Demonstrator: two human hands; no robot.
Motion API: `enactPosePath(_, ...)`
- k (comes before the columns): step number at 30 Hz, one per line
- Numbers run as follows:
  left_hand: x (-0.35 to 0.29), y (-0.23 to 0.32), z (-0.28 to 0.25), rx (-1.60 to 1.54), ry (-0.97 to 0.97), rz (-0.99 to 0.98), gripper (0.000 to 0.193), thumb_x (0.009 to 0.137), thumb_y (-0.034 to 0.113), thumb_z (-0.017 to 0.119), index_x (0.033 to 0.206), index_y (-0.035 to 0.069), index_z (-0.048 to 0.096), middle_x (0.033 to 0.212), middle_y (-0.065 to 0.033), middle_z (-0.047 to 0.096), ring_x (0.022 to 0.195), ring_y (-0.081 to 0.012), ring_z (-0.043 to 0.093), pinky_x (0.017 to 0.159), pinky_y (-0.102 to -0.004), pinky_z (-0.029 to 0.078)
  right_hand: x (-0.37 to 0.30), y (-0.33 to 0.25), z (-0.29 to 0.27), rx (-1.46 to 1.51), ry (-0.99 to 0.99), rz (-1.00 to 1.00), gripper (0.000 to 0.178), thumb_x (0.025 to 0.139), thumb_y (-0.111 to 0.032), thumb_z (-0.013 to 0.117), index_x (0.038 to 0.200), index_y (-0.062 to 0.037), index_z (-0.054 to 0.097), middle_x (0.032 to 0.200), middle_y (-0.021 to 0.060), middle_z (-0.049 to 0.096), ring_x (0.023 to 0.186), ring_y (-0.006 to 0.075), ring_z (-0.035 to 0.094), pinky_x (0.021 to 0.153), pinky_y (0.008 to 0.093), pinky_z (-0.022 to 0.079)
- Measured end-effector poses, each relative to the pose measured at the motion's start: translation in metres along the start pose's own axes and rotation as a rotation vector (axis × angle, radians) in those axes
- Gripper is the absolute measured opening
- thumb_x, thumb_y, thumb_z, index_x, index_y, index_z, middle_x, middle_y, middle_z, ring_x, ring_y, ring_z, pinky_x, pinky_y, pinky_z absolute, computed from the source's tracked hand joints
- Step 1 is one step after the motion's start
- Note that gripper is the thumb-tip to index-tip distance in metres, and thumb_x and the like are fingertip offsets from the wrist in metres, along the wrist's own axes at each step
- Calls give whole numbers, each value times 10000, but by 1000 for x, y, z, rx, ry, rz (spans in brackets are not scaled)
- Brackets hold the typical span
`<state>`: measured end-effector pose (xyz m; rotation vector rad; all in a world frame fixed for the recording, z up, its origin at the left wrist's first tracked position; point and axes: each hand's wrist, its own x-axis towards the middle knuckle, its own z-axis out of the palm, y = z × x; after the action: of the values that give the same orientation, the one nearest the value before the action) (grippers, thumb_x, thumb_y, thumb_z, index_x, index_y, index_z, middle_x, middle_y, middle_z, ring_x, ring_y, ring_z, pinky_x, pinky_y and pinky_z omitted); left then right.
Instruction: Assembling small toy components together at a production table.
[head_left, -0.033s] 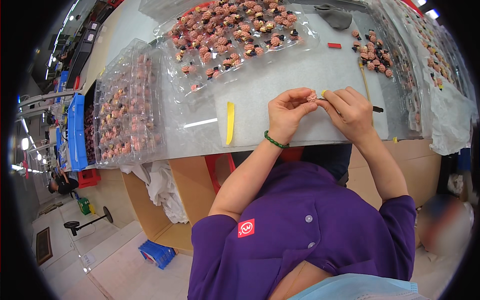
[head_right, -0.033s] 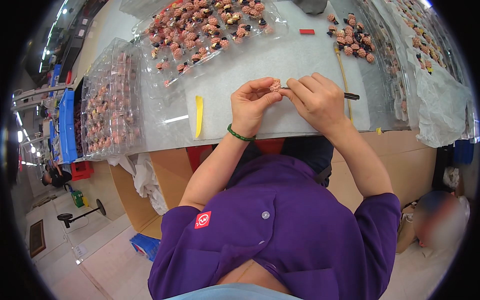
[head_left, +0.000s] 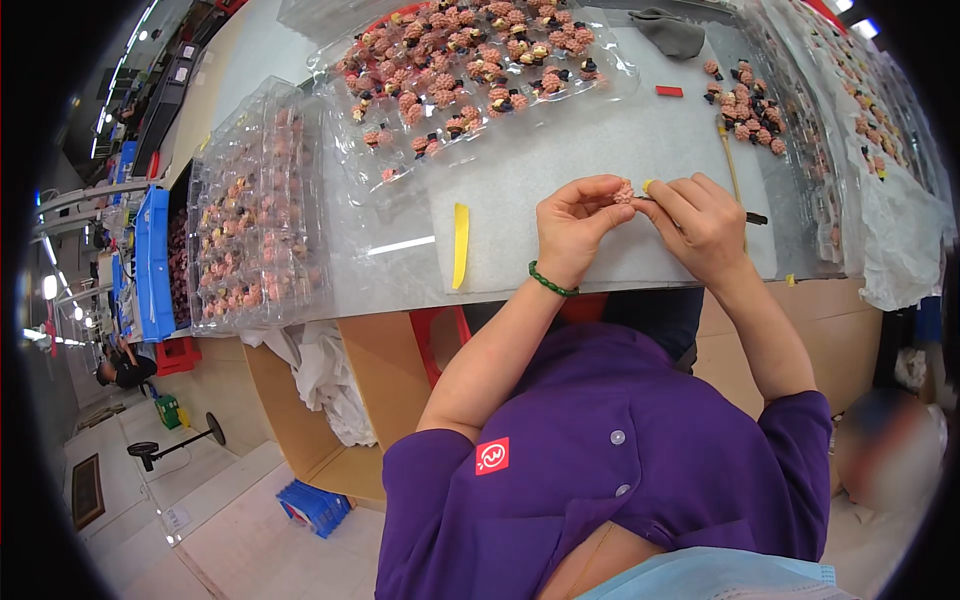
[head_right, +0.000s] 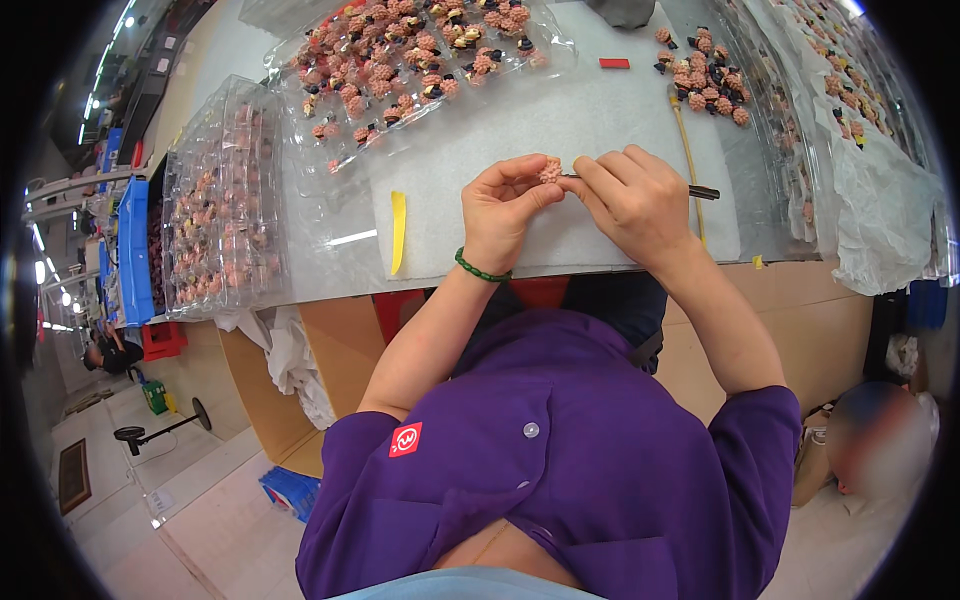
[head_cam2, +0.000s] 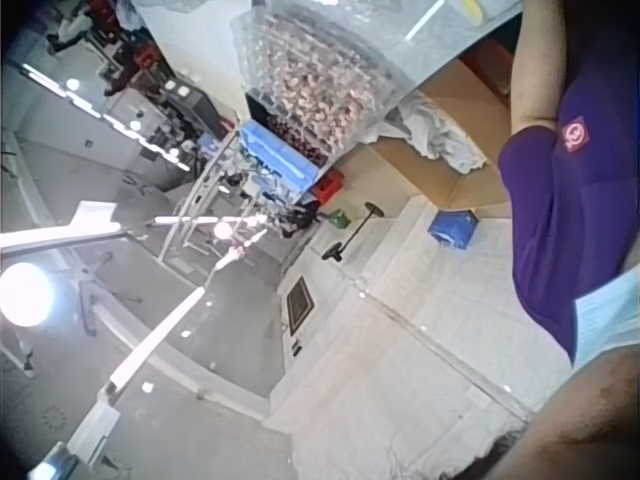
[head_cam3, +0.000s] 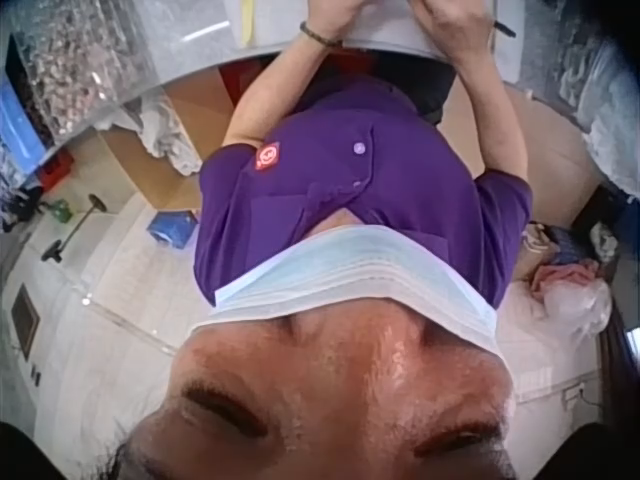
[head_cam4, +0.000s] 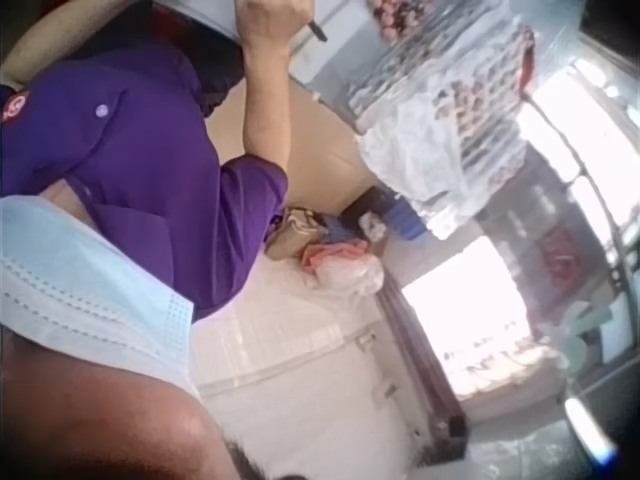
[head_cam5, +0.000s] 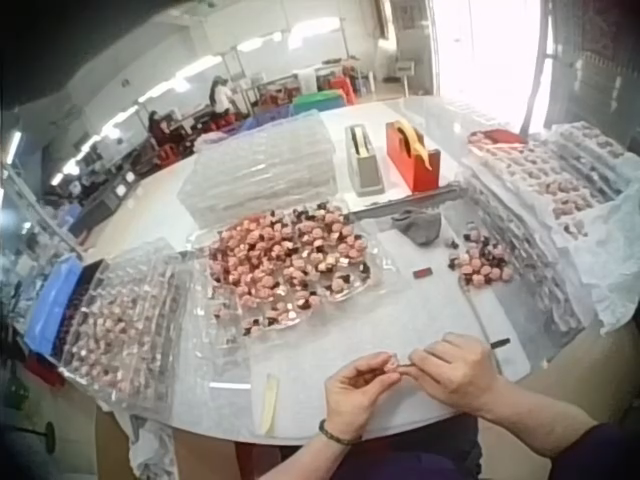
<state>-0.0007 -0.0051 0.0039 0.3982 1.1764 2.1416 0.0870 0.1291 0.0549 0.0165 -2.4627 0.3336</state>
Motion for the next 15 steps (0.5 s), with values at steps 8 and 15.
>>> enactPosePath(8,1,0,1,6,0,36,251,728,-102,642,964,-23,612,941,-79,614,858,-134,592,786,-258,509,7,2,-4,-85,-7,-51,186,655,-176,718,777,-82,614,648,6,543,562,159,502,482,282,406)
enactPosePath(15,2,-2,1,-6,-15,41,248,734,-103,634,967,-22,614,946,-76,612,864,-131,591,794,-256,505,9,2,-6,-83,-24,-67,187,647,-163,727,769,-74,618,676,12,570,578,166,512,493,288,407)
